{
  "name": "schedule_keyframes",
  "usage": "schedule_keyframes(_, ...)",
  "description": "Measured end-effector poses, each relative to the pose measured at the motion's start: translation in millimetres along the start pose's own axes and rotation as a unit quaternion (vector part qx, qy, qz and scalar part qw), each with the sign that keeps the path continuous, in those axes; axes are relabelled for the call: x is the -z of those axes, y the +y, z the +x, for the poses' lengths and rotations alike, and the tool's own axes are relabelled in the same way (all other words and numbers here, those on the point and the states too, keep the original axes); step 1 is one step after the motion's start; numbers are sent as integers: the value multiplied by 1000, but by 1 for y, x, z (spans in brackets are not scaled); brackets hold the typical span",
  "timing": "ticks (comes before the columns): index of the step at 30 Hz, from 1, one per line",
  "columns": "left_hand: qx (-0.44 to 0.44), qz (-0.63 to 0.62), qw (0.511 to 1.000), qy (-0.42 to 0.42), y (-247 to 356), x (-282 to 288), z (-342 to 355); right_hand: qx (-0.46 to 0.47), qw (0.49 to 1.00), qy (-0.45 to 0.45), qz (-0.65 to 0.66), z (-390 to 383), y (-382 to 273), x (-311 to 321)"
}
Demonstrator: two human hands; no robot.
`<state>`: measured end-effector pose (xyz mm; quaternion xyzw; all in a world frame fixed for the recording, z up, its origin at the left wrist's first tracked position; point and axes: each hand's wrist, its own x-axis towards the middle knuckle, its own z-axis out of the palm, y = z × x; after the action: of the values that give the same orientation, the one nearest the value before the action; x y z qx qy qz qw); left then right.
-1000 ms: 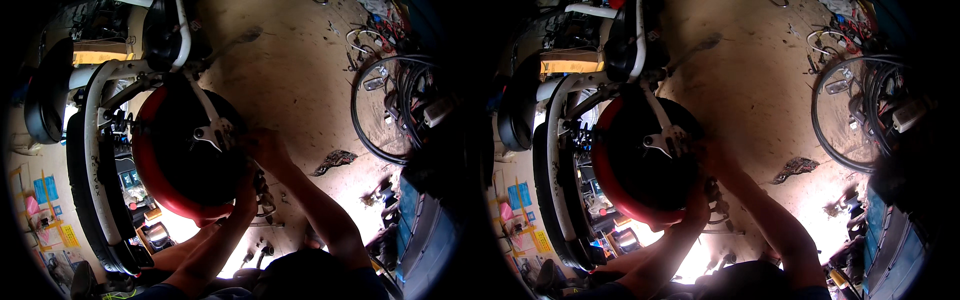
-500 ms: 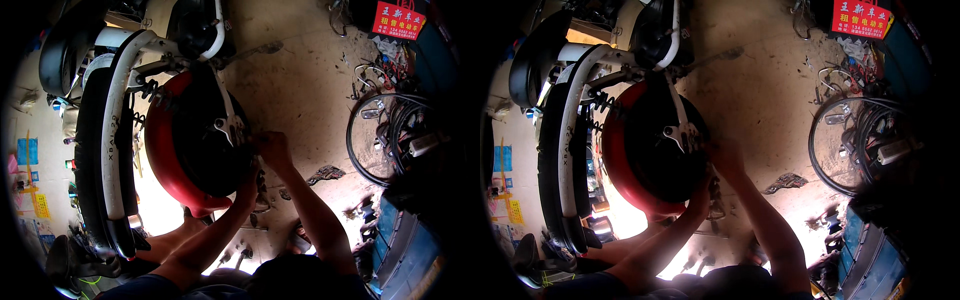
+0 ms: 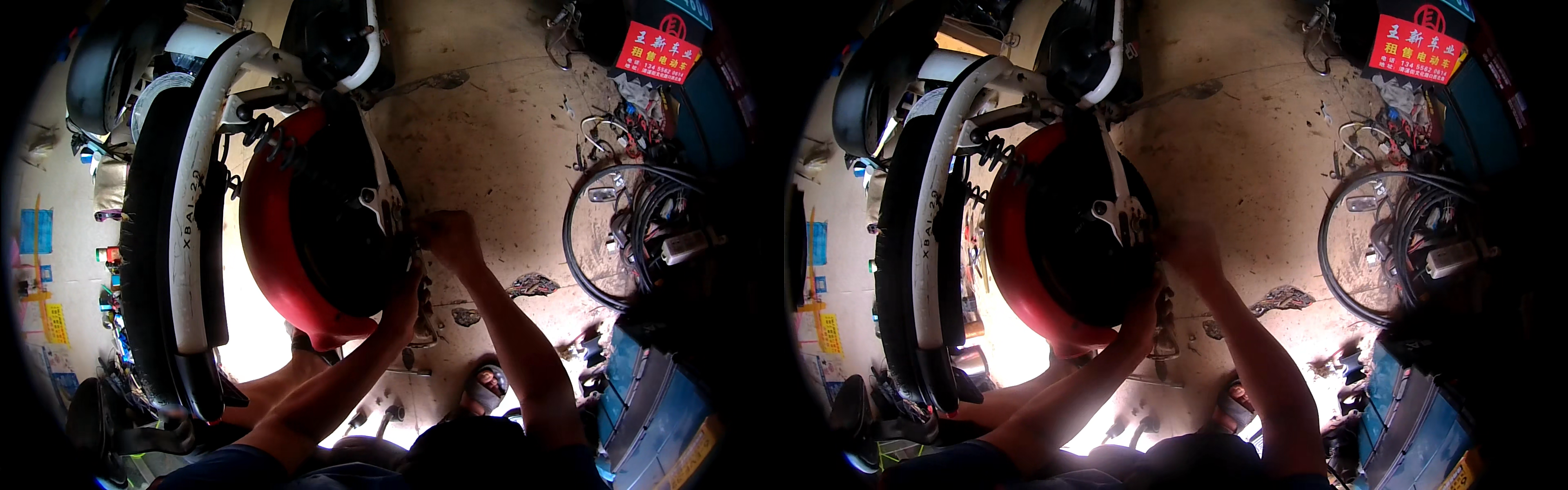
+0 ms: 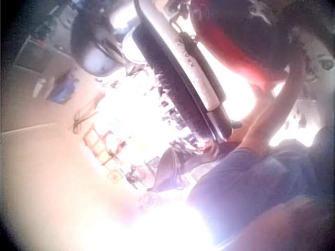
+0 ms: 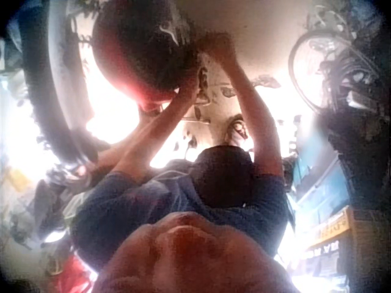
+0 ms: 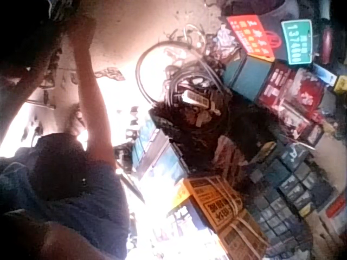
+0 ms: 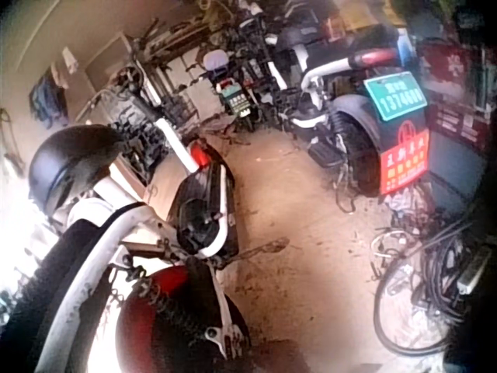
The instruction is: The person is repairing the rear wheel of a red and white scooter in a cluttered workshop. They use a wrench to tighten bolts on the wheel hub and a screwdriver to adjust components near the brake assembly.
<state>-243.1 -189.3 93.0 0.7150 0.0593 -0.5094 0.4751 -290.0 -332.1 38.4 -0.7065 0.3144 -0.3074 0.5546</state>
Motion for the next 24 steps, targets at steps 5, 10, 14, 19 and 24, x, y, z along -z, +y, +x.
schedule_keyframes(5, 2, 7, 1000, 8, -2, 4, 0, 30, 993, -37, -104, 3, -5, -1)
schedule_keyframes(10, 9, 0, 1000, 10, -3, -1, 2, 95, 964, -131, -212, 17, -3, 10)
schedule_keyframes(14, 17, -14, 999, 26, -3, 1, 2, 135, 950, -215, -182, 22, -28, 25)
schedule_keyframes(19, -8, 2, 1000, 19, -6, 1, 3, 147, 933, -239, -227, 25, -24, 29)
schedule_keyframes(24, -4, -4, 1000, 19, -3, -2, 3, 97, 934, -270, -215, 28, -3, 21)
